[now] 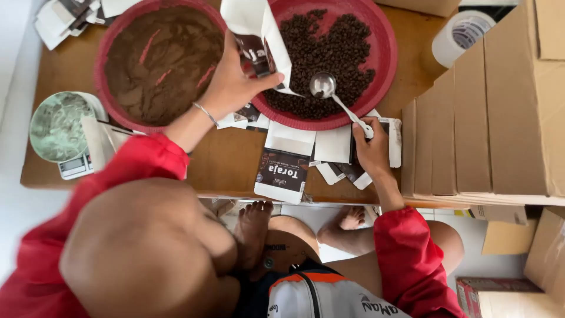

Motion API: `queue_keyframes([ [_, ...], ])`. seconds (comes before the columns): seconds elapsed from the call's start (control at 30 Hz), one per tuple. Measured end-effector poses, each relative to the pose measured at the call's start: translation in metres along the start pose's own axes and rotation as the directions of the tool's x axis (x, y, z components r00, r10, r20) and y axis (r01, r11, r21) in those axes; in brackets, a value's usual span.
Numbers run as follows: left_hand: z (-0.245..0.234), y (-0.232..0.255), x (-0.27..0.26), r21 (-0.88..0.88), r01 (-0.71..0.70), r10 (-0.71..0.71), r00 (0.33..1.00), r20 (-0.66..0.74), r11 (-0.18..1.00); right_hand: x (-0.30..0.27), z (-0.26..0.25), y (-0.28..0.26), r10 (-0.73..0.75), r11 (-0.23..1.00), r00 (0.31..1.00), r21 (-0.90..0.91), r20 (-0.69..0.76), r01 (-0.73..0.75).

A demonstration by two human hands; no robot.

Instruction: Filling small coffee bags with roasted coffee beans using a spoon from a large tray.

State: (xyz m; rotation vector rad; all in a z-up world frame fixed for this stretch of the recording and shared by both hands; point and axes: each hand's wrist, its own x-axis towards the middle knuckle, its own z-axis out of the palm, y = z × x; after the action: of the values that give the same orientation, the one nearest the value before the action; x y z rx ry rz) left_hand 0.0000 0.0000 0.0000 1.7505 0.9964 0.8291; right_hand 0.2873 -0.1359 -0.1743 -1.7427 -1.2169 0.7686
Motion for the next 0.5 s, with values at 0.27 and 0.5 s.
queue_keyframes([
  [0.27, -0.053, 0.083, -0.010, 0.388, -0.015, -0.047, 0.988, 0.150, 0.921, -0.005, -0.016, -0.028, -0.260, 0.960, 0.965, 0.117, 0.034, 0.254],
  [0.5, -0.052, 0.114, -0.048, 0.590, -0.019, -0.081, 0.986, 0.143, 0.807, -0.015, -0.029, -0.056, -0.310, 0.950, 0.927, 0.033, 0.212, 0.311],
])
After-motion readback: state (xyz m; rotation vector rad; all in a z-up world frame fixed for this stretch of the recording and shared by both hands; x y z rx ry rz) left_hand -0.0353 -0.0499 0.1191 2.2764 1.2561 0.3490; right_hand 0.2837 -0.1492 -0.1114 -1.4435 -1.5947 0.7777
